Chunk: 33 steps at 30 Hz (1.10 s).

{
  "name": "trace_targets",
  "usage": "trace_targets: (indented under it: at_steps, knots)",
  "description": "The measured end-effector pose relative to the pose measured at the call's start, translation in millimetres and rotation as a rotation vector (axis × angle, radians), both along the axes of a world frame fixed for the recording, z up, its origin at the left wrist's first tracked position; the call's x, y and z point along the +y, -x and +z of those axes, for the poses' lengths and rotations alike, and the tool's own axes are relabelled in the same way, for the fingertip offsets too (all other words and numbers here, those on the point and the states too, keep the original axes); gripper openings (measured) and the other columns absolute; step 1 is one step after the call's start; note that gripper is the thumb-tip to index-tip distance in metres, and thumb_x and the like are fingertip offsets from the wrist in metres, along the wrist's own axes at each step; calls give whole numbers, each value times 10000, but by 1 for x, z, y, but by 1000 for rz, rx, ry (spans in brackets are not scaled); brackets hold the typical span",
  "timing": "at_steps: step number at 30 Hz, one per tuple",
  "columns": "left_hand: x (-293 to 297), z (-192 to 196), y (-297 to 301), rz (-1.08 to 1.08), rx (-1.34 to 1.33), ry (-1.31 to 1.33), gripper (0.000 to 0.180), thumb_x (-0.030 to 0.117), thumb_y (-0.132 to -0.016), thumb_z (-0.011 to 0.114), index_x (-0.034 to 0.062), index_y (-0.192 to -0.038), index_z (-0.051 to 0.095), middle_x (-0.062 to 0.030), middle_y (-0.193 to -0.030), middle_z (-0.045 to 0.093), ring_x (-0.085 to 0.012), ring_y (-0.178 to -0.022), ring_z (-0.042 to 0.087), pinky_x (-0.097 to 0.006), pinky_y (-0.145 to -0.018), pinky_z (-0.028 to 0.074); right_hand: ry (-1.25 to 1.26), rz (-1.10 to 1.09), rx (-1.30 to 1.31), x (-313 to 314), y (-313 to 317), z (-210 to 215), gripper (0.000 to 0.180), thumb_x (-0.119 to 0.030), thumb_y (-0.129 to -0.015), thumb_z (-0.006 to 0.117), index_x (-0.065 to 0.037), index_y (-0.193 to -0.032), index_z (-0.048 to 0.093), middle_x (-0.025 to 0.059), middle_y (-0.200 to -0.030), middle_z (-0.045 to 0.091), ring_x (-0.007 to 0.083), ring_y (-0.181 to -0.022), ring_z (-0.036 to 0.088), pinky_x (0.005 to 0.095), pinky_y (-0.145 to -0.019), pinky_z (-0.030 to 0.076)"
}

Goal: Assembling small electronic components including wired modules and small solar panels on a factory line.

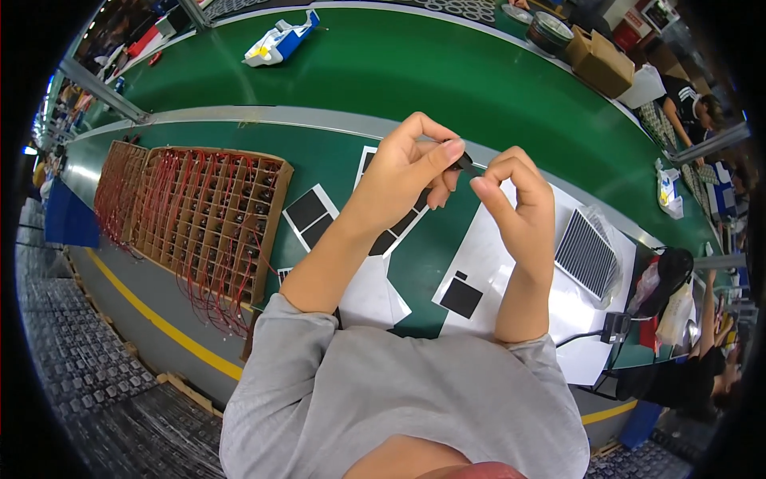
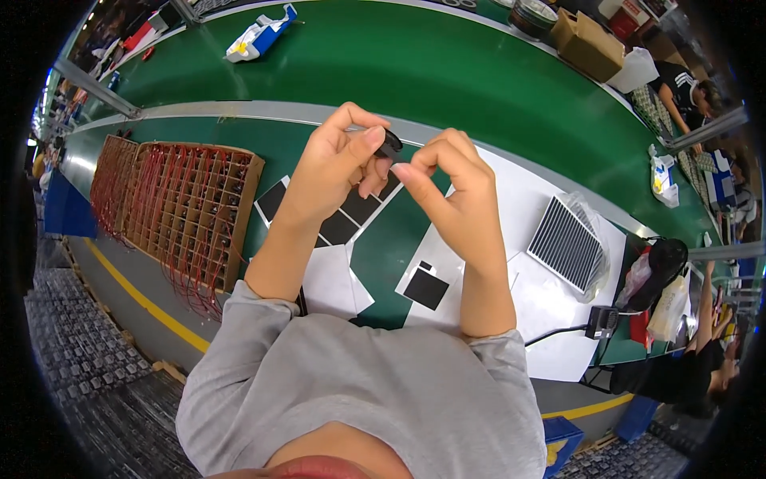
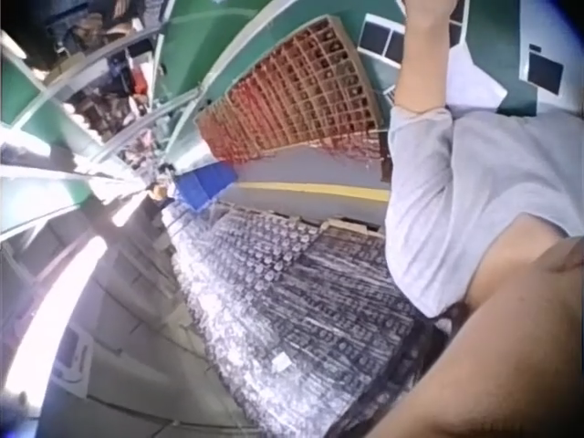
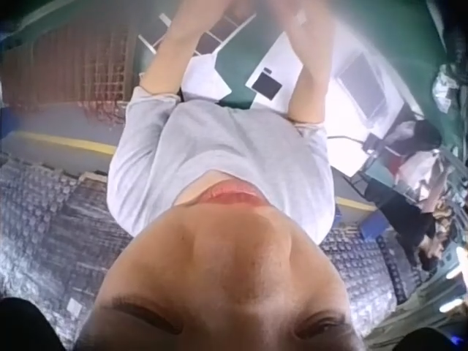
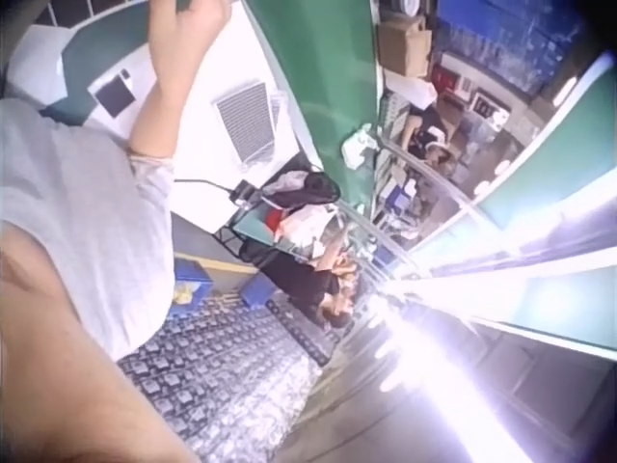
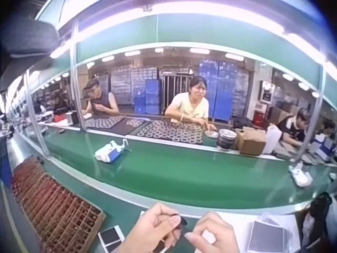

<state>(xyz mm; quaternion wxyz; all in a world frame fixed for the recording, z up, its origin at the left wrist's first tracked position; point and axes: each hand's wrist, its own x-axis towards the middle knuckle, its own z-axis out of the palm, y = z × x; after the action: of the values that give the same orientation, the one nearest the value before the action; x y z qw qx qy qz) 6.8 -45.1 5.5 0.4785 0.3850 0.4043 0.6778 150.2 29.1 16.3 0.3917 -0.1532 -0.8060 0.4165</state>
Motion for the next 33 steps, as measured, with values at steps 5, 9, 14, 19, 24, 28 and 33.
trace_targets:
  at_steps: [5, 9, 14, 19, 24, 28, 33]
  knots:
    - [2, -3, 0, -83, -121, -32, 193, 191, -848, 519, 19, -875, 435, -84, -593, 512, -96, -420, 450, -209, -402, 355, 27, -13, -16, 5, 0, -3, 153, -70, -724, 620, -1, -668, 496, 41, -653, 453, 139, -629, 431, 236, -582, 344]
    - [1, -5, 1, -174, -251, -42, 195, 203, -858, 500, 19, -874, 439, -91, -613, 520, -98, -422, 449, -218, -413, 370, 68, 33, 16, 7, 2, -5, 147, -77, -732, 616, -3, -675, 503, 39, -665, 455, 136, -630, 430, 232, -588, 344]
    - [-3, 1, 1, -200, -202, -1, 198, 198, -865, 485, 8, -904, 444, -94, -636, 526, -113, -450, 481, -227, -442, 395, 47, 38, 22, 7, 3, -6, 133, -77, -733, 617, -5, -687, 515, 44, -685, 470, 144, -649, 451, 233, -603, 356]
    - [-1, -1, 0, -120, -64, 7, 192, 155, -864, 474, -19, -938, 441, -95, -654, 534, -124, -484, 512, -225, -464, 406, -12, -15, -12, 4, 5, -7, 124, -69, -720, 623, -5, -693, 521, 54, -693, 480, 160, -659, 468, 246, -606, 370]
    - [-3, 2, -1, -80, 33, 24, 195, 97, -832, 511, -42, -946, 435, -88, -663, 533, -114, -511, 517, -211, -454, 399, -46, -58, -37, 3, 5, -6, 130, -73, -700, 638, -7, -698, 525, 59, -693, 483, 175, -664, 472, 260, -606, 377]
    - [-6, 5, -4, -41, 95, 23, 213, 93, -820, 530, -44, -952, 434, -90, -687, 540, -104, -507, 507, -196, -439, 386, -74, -79, -77, 3, 5, -7, 155, -113, -686, 654, -21, -699, 530, 48, -690, 488, 188, -674, 475, 280, -623, 374]
    - [-10, 8, -5, 8, 100, 19, 231, 128, -824, 538, -41, -965, 465, -75, -716, 559, -88, -497, 503, -184, -428, 379, -185, -144, -101, 4, 5, -7, 168, -145, -688, 659, -30, -684, 536, 42, -684, 494, 190, -675, 473, 285, -637, 367]
